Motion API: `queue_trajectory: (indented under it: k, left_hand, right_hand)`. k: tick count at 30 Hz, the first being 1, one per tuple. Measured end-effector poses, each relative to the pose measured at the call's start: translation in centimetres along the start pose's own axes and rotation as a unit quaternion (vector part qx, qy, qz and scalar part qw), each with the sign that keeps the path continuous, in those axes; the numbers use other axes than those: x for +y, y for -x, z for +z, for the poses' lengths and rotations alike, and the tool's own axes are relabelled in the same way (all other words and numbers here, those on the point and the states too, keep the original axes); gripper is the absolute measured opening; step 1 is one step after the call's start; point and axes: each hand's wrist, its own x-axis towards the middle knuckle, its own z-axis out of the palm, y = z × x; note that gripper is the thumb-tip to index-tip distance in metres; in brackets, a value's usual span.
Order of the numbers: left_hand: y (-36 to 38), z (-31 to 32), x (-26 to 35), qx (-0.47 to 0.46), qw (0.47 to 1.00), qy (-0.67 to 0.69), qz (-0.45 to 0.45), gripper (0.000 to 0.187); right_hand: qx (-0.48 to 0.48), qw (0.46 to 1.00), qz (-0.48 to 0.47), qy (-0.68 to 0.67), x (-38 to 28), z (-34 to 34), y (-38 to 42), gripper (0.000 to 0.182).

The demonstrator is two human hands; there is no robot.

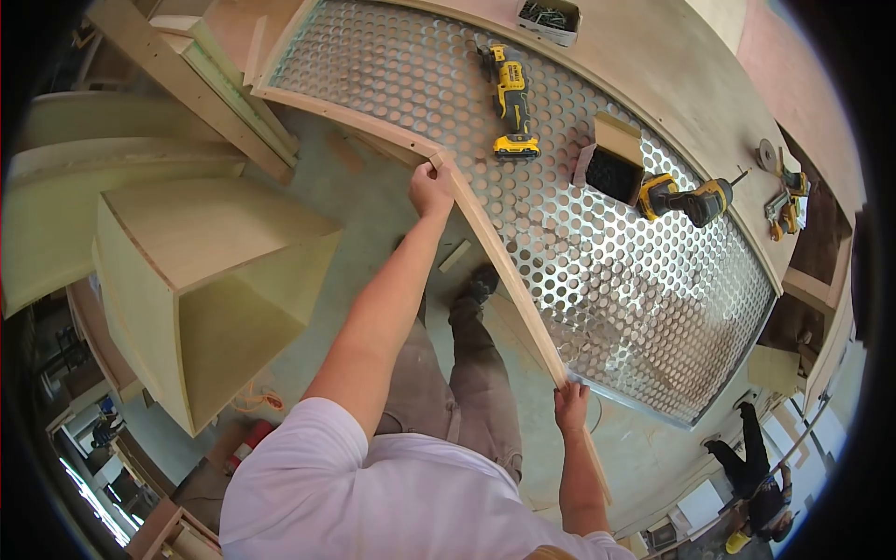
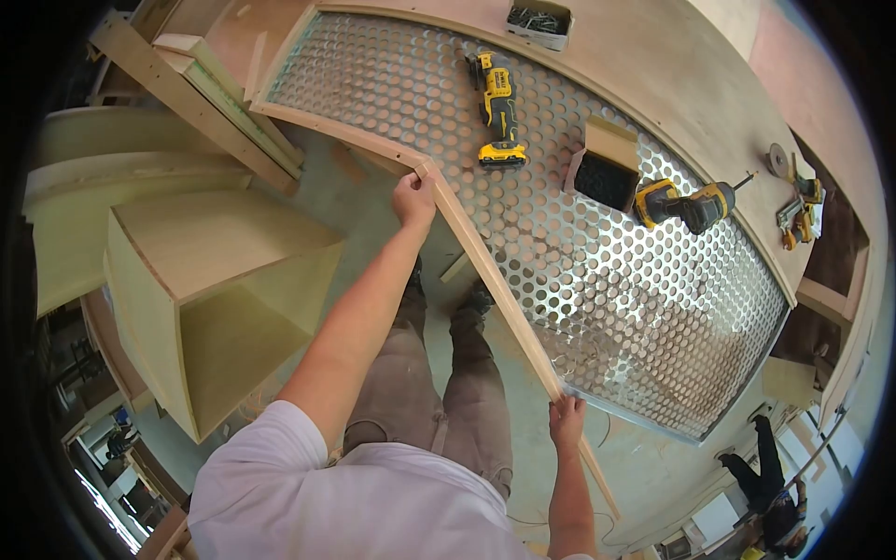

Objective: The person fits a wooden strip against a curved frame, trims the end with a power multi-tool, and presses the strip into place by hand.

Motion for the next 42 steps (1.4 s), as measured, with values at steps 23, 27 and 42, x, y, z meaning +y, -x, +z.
queue_trajectory:
  k: [23,27,42]
  left_hand:
    - [3.4,3.5,2.0,0.035,0.992,-0.115,-0.028,0.064]
    - [3.3,3.5,2.2,0.052,0.993,-0.105,-0.019,0.061]
    - [3.5,3.3,2.2,0.052,0.991,-0.122,-0.005,0.058]
  right_hand:
    - [0.028,0.995,0.005,0.099,-1.2,-1.7,-0.7,0.034]
    - [0.042,0.993,-0.007,0.111,-1.2,-1.3,-0.8,0.036]
    - [0.014,0.992,0.000,0.121,-1.2,-1.9,-1.2,0.039]
